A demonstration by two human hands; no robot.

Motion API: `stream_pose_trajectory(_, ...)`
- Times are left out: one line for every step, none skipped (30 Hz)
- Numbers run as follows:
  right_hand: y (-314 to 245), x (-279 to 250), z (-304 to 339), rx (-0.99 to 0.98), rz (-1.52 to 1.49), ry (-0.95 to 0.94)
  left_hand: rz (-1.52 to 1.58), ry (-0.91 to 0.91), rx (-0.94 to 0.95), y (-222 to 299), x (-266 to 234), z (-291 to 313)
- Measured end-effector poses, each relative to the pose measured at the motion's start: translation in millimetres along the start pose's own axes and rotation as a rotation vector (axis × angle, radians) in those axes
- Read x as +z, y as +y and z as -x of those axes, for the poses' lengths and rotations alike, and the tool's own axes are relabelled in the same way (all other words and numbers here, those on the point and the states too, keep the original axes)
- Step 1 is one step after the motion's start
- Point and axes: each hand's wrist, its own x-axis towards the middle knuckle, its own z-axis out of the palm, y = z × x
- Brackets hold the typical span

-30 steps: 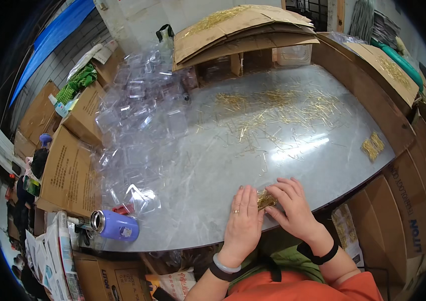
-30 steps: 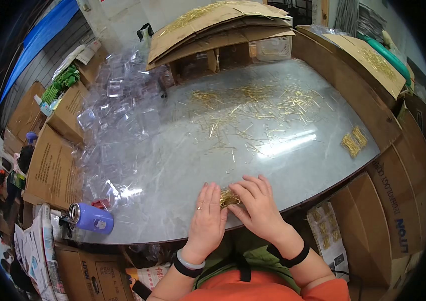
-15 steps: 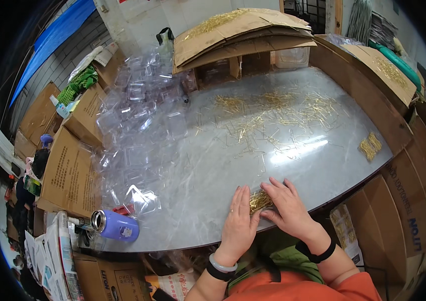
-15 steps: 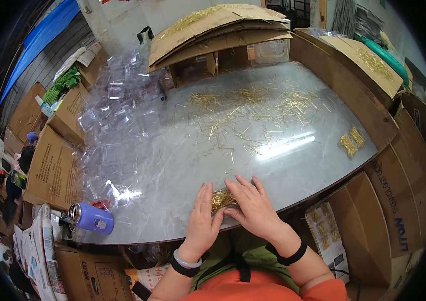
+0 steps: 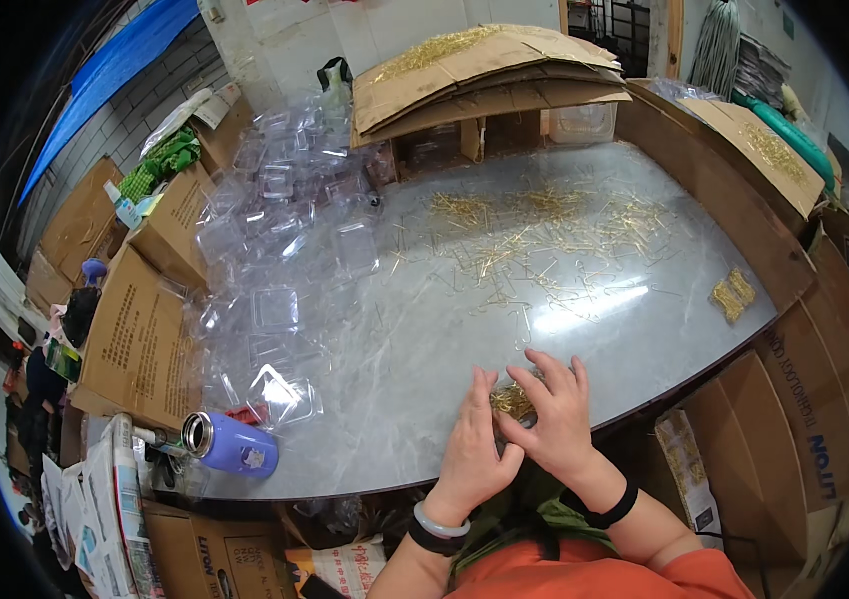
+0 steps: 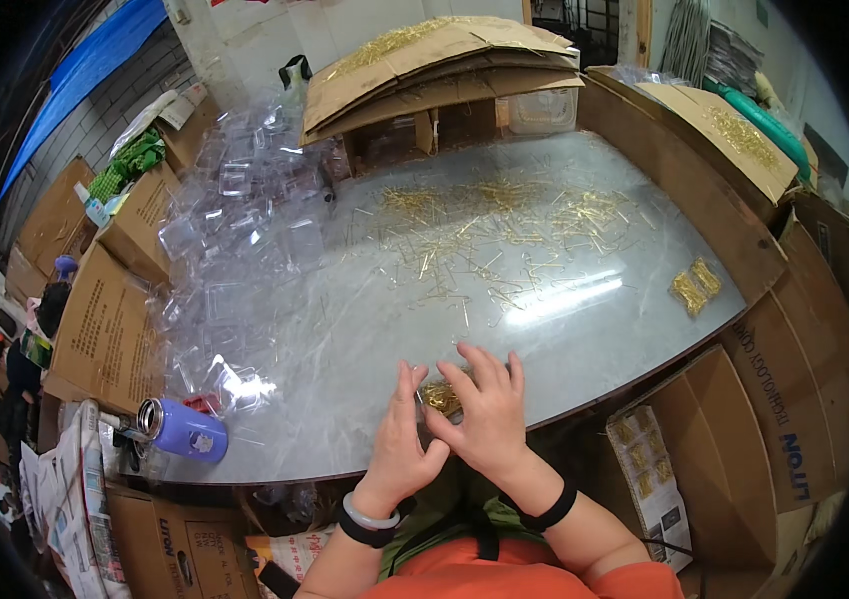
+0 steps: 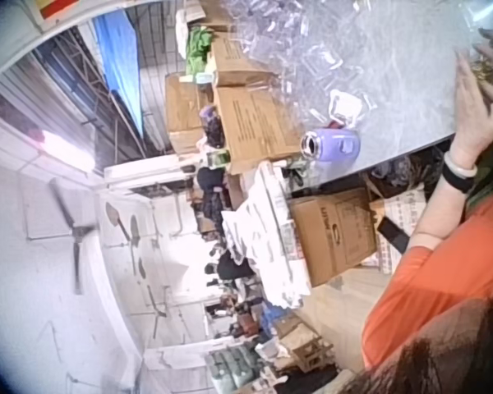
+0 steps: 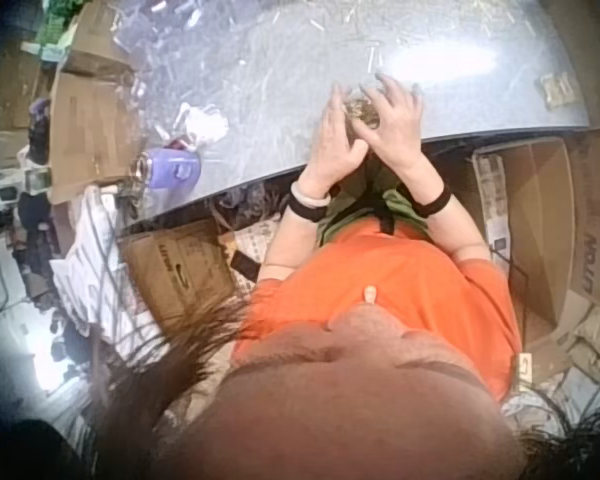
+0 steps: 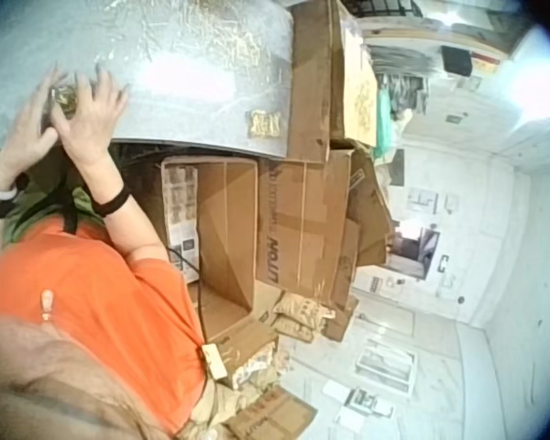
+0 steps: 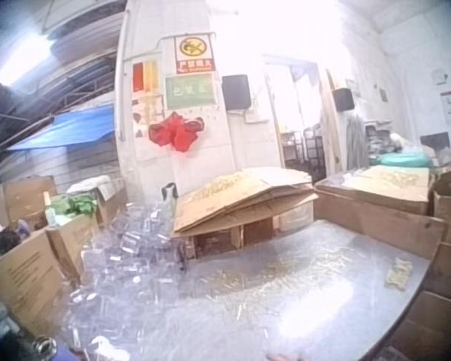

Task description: Packaging small gold-colored metal fasteners into plastic bags on a work table.

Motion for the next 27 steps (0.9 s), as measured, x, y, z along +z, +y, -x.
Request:
stream_pose_trajectory(4, 6, 2, 0.013, -0.034, 0.017, 0.0, -0.002, 0.008, -1, 0, 0)
stream_pose_trajectory(7, 10, 4, 0.025, -0.068, 0.034, 0.001, -0.005, 0.017, -1, 0, 0)
stream_pose_trajectory(9, 11, 6, 0.01, -0.032, 0.017, 0.002, -0.008, 0.027, -1, 0, 0)
stream_pose_trajectory(10, 11, 8, -0.006, 0.004, -0.003, 0.004, -0.01, 0.034, -2, 0, 0)
stream_pose_trajectory(9, 11, 8, -0.022, 0.039, -0.022, 0.017, -0.008, 0.043, -2, 0, 0)
stream_pose_trajectory(7, 6, 9, -0.057, 0.121, -0.052, 0.03, -0.005, 0.051, -2, -1, 0)
stream_pose_trajectory(-2, -5, 7, -0.094, 0.2, -0.084, 0.041, 0.0, 0.057, -3, -2, 1)
stream_pose_trajectory(-7, -13, 6, -0.129, 0.279, -0.114, 0.052, -0.003, 0.066, -4, -3, 2)
stream_pose_trajectory(-9, -14, 5, -0.14, 0.291, -0.124, 0.063, -0.005, 0.074, -5, -5, 2)
stream_pose_trajectory(-10, -17, 3, -0.148, 0.306, -0.131, 0.074, -0.011, 0.087, -5, -7, 2)
stream_pose_trajectory(-11, -18, 3, -0.156, 0.321, -0.138, 0.179, 0.008, 0.047, -9, -8, 4)
stream_pose_trajectory(-9, -16, 4, -0.137, 0.288, -0.137, 0.284, 0.028, 0.007, -16, -7, 6)
stream_pose_trajectory(-6, -10, 5, -0.12, 0.256, -0.132, 0.387, 0.048, -0.029, -19, -7, 8)
stream_pose_trajectory(-4, -7, 5, -0.103, 0.225, -0.128, 0.454, 0.078, -0.041, -19, -6, 8)
stream_pose_trajectory(-3, -9, 5, -0.098, 0.226, -0.084, 0.522, 0.108, -0.054, -17, -4, 8)
stream_pose_trajectory(-2, -8, 5, -0.097, 0.219, -0.044, 0.584, 0.143, -0.072, -18, -4, 9)
stream_pose_trajectory(-2, -8, 4, -0.095, 0.212, -0.004, 0.545, 0.154, -0.066, -19, -2, 9)
stream_pose_trajectory(-3, -10, 1, -0.104, 0.258, 0.004, 0.507, 0.164, -0.061, -21, -1, 10)
stream_pose_trajectory(-4, -16, -3, -0.104, 0.308, 0.014, 0.472, 0.166, -0.056, -22, 1, 10)
stream_pose_trajectory(-5, -19, -5, -0.104, 0.358, 0.023, 0.457, 0.172, -0.069, -22, 1, 11)
stream_pose_trajectory(-4, -16, -2, -0.068, 0.352, -0.023, 0.442, 0.176, -0.082, -22, 1, 12)
stream_pose_trajectory(-1, -11, 1, -0.035, 0.351, -0.064, 0.429, 0.183, -0.087, -21, 1, 11)
stream_pose_trajectory(2, -10, 2, 0.0, 0.351, -0.105, 0.398, 0.183, -0.083, -21, 2, 11)
stream_pose_trajectory(3, -11, 3, -0.021, 0.393, -0.095, 0.368, 0.182, -0.079, -21, 2, 10)
stream_pose_trajectory(3, -12, 3, -0.038, 0.434, -0.087, 0.338, 0.178, -0.077, -22, 2, 10)
stream_pose_trajectory(3, -13, 3, -0.053, 0.475, -0.078, 0.307, 0.179, -0.088, -22, 3, 10)
stream_pose_trajectory(4, -13, 3, -0.053, 0.49, -0.094, 0.277, 0.178, -0.099, -21, 3, 10)
